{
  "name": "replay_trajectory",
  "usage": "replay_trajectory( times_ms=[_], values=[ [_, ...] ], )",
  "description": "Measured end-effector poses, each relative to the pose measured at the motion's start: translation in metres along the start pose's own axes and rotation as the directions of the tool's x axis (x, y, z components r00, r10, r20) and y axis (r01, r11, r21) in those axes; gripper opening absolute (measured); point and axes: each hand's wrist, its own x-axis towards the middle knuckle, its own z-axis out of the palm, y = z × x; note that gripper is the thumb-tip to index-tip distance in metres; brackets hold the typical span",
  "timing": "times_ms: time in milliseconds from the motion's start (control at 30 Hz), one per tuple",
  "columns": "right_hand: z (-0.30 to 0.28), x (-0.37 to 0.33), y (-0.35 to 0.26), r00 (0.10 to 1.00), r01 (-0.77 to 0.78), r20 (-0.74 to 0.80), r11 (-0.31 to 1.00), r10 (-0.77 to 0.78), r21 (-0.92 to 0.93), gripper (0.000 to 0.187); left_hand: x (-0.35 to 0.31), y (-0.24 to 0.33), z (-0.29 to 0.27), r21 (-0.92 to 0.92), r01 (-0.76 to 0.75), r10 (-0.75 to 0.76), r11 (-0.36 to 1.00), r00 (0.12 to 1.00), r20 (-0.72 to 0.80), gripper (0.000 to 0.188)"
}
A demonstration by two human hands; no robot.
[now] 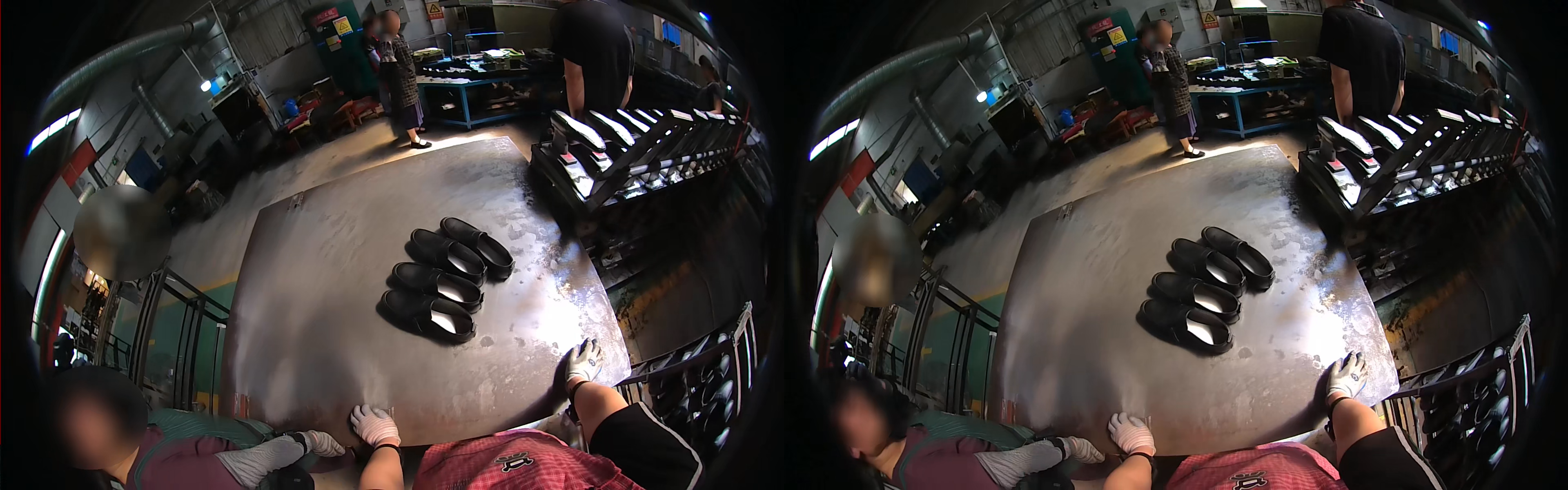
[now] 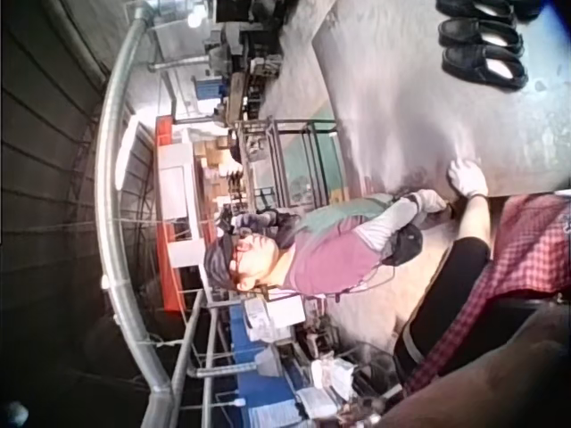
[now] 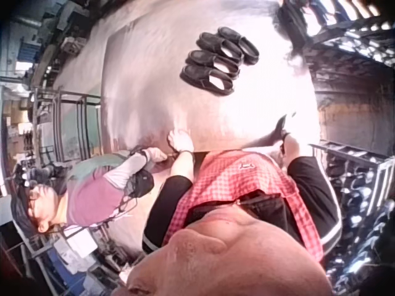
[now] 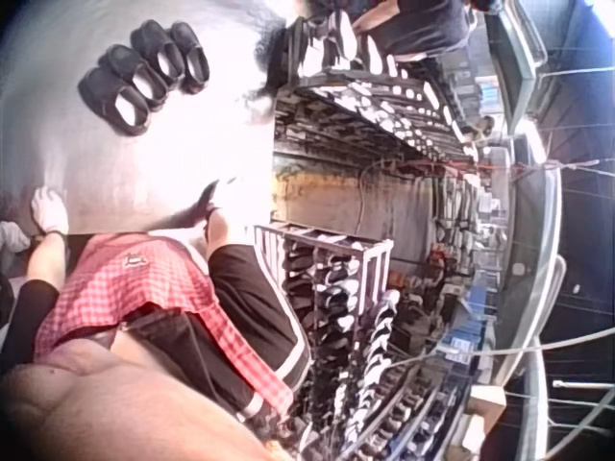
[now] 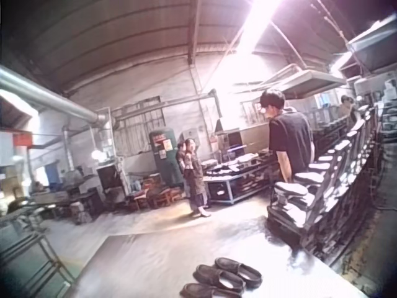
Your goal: Manually attaching and inspecting shoe soles on the shoe uppers at an assembly station.
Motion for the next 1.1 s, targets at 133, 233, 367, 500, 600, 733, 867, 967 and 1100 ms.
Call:
replay_trajectory(
  times_ms=[133,233,367,500,600,733,867,967,1100],
  values=[
    [0.013,0.003,0.003,0.999,0.012,-0.047,1.0,-0.012,-0.013,0.052,-0.002,-0.002,0.0,0.016,0.019,-0.02,1.0,1.0,0.019,0.028],
    [0.009,0.0,0.001,0.999,0.035,-0.017,0.999,-0.036,-0.038,0.052,-0.004,-0.016,0.01,-0.005,-0.012,0.011,1.0,0.999,-0.046,0.028],
    [0.011,0.003,0.004,0.999,-0.013,0.048,0.995,0.018,-0.097,0.055,-0.002,-0.02,0.014,-0.027,-0.037,0.036,0.999,0.997,-0.061,0.031],
    [0.017,0.007,0.017,0.999,0.031,-0.03,0.998,-0.033,-0.062,0.055,0.0,-0.008,-0.001,-0.057,-0.01,0.006,0.998,0.998,-0.066,0.036],
    [0.023,0.014,0.017,0.998,0.034,0.051,0.995,-0.029,-0.094,0.06,-0.001,-0.01,0.0,-0.081,0.004,-0.01,0.997,0.998,-0.069,0.043],
    [0.011,0.012,0.006,0.991,-0.003,0.13,0.997,0.013,-0.073,0.06,-0.001,-0.01,0.004,-0.047,0.017,-0.02,0.999,0.998,-0.064,0.042],
    [0.0,0.011,0.002,0.992,0.005,0.124,0.991,0.012,-0.137,0.058,0.0,-0.006,0.005,-0.036,0.011,-0.013,0.999,0.999,-0.045,0.042],
    [0.011,0.012,0.01,0.998,0.057,0.036,0.994,-0.054,-0.09,0.056,0.0,-0.008,0.007,-0.027,0.019,-0.021,0.999,0.998,-0.064,0.042],
    [0.031,0.019,0.025,0.998,0.049,-0.028,0.996,-0.051,-0.073,0.057,0.001,-0.007,0.011,-0.029,-0.008,0.005,1.0,0.997,-0.08,0.042]
  ],
)
